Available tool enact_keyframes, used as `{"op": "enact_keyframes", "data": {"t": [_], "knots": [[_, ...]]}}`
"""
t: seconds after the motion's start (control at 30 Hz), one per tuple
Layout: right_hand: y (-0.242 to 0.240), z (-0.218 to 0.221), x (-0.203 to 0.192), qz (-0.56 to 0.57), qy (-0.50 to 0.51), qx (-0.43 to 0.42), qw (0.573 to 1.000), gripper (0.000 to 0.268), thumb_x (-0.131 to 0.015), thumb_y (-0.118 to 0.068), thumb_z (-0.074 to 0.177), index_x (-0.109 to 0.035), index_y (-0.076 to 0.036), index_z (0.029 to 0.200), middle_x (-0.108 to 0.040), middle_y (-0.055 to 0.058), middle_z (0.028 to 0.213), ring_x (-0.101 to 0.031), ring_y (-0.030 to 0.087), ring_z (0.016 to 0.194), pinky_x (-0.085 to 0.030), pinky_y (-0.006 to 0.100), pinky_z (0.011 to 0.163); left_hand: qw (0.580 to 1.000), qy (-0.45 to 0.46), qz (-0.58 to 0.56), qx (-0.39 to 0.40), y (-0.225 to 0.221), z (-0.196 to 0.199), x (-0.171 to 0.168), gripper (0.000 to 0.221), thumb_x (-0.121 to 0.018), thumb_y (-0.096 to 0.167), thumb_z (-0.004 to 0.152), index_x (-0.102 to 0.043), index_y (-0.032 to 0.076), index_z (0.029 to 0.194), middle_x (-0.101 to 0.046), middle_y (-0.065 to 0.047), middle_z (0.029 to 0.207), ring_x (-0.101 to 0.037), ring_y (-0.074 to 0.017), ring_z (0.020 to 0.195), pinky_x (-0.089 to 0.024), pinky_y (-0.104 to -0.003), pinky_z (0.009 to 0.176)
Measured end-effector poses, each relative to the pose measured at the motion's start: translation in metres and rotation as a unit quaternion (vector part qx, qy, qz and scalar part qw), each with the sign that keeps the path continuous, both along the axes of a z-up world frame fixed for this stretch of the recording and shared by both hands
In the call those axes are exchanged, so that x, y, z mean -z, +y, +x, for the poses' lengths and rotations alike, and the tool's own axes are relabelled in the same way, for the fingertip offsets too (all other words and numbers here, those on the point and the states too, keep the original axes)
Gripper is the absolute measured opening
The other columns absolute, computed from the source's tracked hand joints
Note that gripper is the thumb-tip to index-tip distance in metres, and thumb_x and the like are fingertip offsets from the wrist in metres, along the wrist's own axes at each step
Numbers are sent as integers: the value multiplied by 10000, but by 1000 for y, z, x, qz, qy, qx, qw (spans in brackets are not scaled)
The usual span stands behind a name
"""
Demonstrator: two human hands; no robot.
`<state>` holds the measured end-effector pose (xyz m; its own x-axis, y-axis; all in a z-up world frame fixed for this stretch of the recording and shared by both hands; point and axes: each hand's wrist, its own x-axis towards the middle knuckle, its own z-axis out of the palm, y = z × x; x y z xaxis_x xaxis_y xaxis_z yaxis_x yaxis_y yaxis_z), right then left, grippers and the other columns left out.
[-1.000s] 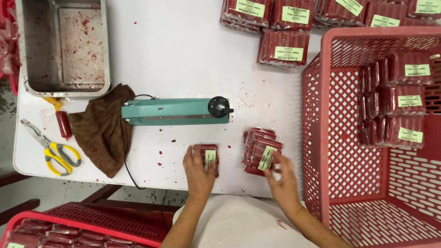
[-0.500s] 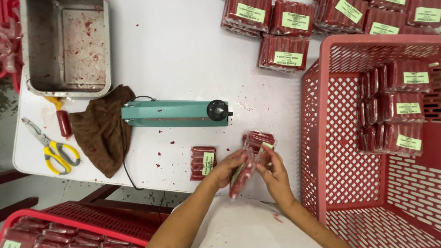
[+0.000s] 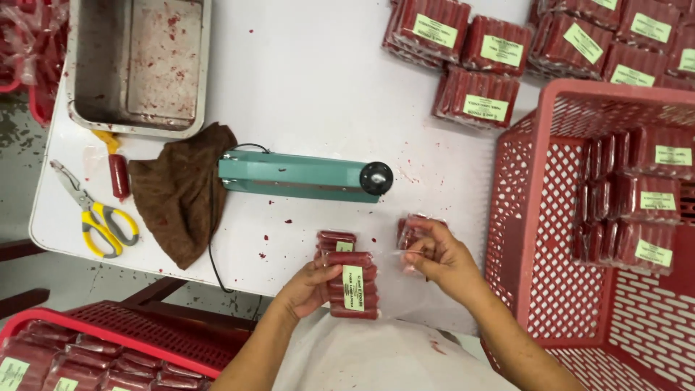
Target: Sealing small red rectangular packages using a manual impulse heat sealer on a production table.
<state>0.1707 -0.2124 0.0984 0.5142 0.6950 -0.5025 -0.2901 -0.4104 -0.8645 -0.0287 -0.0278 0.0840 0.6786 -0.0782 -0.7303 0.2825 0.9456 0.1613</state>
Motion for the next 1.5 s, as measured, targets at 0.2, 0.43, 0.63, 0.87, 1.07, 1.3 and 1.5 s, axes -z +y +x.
{"op": "enact_keyframes", "data": {"t": [0.2,0.43,0.63,0.87,1.07,1.3,1.5], "knots": [[44,37,-20,5,-43,102,994,536,-626,60,852,-559,-49,1373,-712,160,838,-691,187,668,-539,244,649,999,22,45,5,40,-2,10,379,-825,134,736,-730,49,1093,-776,-97,950,-759,-213,885,-620,-367,790],[131,34,-22,14,-401,-71,913,327,-766,-222,885,-730,-145,1201,-652,56,1056,-592,232,996,-491,343,903,995,34,68,-63,45,13,61,378,-819,41,747,-706,66,1106,-731,-150,1014,-729,-317,947,-593,-507,866],[177,14,-41,-132,-496,-209,833,151,-741,-256,887,-773,-210,1027,-607,-22,693,-544,169,781,-489,267,680,908,6,-81,-410,2,13,188,257,-758,89,835,-764,252,1033,-759,-97,1097,-713,-325,1056,-537,-584,979],[176,18,-24,-179,-483,-188,836,132,-663,-195,942,-749,-234,1035,-627,-16,617,-558,182,744,-489,270,654,869,12,-94,-486,-17,9,204,257,-719,137,884,-766,278,1094,-754,-97,1139,-694,-335,1104,-457,-650,1050],[159,24,47,-136,-478,-111,861,192,-622,-80,950,-734,-208,1039,-552,-4,606,-543,193,735,-502,297,686,883,16,-59,-466,-8,3,184,266,-722,155,887,-759,269,1124,-754,-78,1147,-689,-321,1110,-494,-614,1021],[149,27,88,-44,-526,-67,847,192,-623,-73,947,-726,-220,1016,-537,11,598,-543,194,739,-507,292,735,884,25,-57,-463,-15,-9,212,278,-714,149,894,-752,278,1137,-745,-92,1168,-674,-350,1134,-492,-641,1015],[146,32,101,-31,-545,-83,834,203,-640,-116,879,-725,-244,1011,-578,29,659,-562,244,768,-510,344,775,890,6,-87,-447,11,9,141,256,-695,165,900,-740,215,1147,-733,-99,1194,-672,-345,1131,-505,-625,1011]]}}
